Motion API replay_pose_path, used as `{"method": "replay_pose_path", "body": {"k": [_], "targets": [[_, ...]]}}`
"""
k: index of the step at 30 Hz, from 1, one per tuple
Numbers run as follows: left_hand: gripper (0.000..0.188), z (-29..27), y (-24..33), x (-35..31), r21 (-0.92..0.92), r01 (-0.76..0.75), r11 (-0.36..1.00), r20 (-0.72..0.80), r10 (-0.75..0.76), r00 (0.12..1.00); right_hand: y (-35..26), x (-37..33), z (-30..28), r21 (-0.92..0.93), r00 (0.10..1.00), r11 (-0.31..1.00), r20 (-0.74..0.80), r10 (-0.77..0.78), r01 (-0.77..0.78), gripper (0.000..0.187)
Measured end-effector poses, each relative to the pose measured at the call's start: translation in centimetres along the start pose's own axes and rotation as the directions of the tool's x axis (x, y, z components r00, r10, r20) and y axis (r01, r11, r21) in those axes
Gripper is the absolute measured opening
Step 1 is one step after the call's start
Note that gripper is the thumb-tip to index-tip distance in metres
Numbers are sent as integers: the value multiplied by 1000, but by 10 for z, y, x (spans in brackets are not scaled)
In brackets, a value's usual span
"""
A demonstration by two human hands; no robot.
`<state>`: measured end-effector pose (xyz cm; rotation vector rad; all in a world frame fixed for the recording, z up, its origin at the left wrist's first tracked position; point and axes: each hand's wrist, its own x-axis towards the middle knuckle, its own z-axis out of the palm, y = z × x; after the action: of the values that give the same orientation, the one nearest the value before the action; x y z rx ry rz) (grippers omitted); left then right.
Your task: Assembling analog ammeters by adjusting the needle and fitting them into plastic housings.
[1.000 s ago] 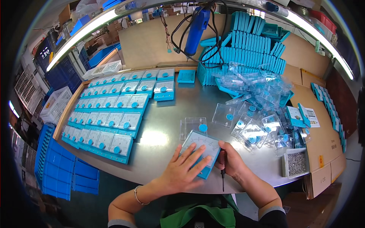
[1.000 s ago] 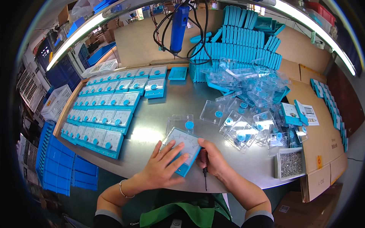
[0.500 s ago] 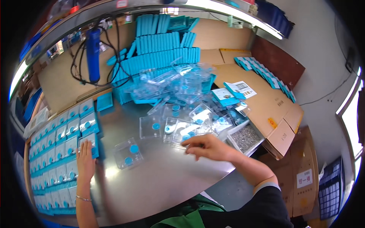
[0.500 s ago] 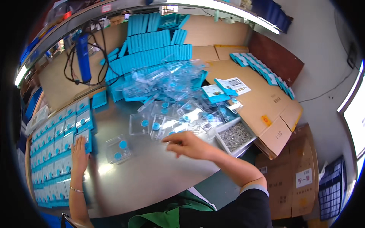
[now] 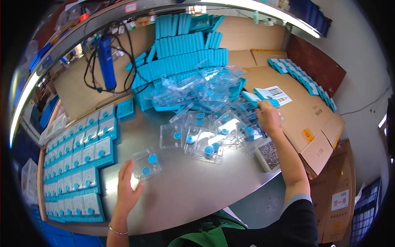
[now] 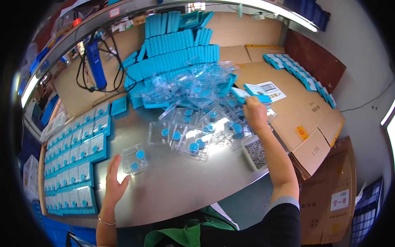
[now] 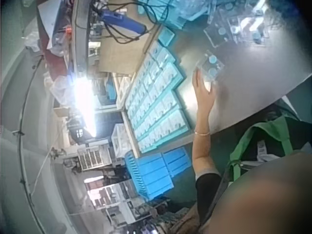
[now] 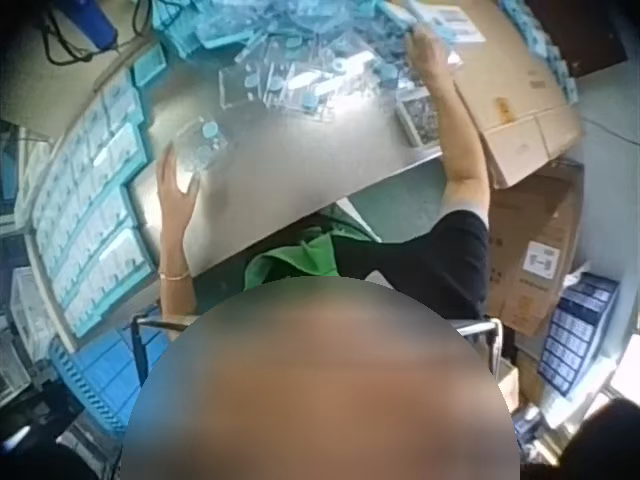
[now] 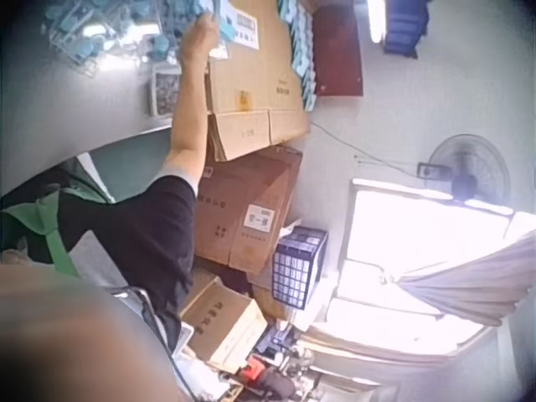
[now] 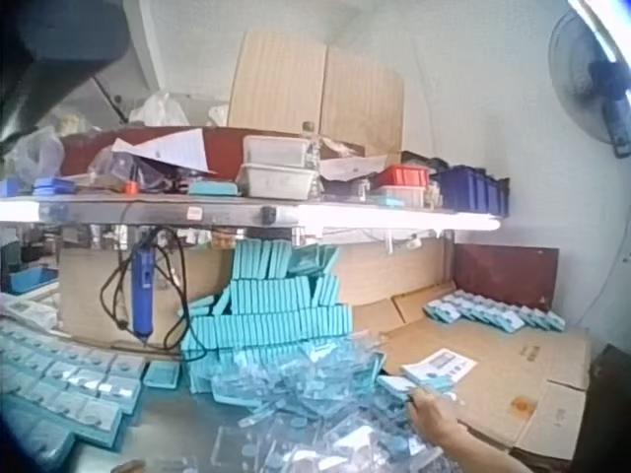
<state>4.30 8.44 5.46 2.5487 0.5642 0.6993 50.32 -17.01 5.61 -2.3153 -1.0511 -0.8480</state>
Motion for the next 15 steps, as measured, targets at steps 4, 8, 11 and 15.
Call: {"method": "replay_pose_path", "body": {"k": [4, 8, 11, 15], "targets": [[58, 24, 36, -18, -412, 137, 901, 20, -141, 990, -18, 10, -31, 340, 970, 939, -202, 136, -61, 12], [56, 63, 70, -22, -898, 348, 269, 323, -132, 937, -124, -9, -68, 416, 974, 881, -90, -206, 225, 21], [56, 81, 90, -14, -903, 333, -272, 375, -119, 919, -198, -53, -74, 556, 836, 694, -4, -548, 458, 30], [50, 77, 77, -20, -773, 289, -565, 480, -222, 849, -255, -83, -66, 640, 639, 495, 7, -769, 588, 33]]}}
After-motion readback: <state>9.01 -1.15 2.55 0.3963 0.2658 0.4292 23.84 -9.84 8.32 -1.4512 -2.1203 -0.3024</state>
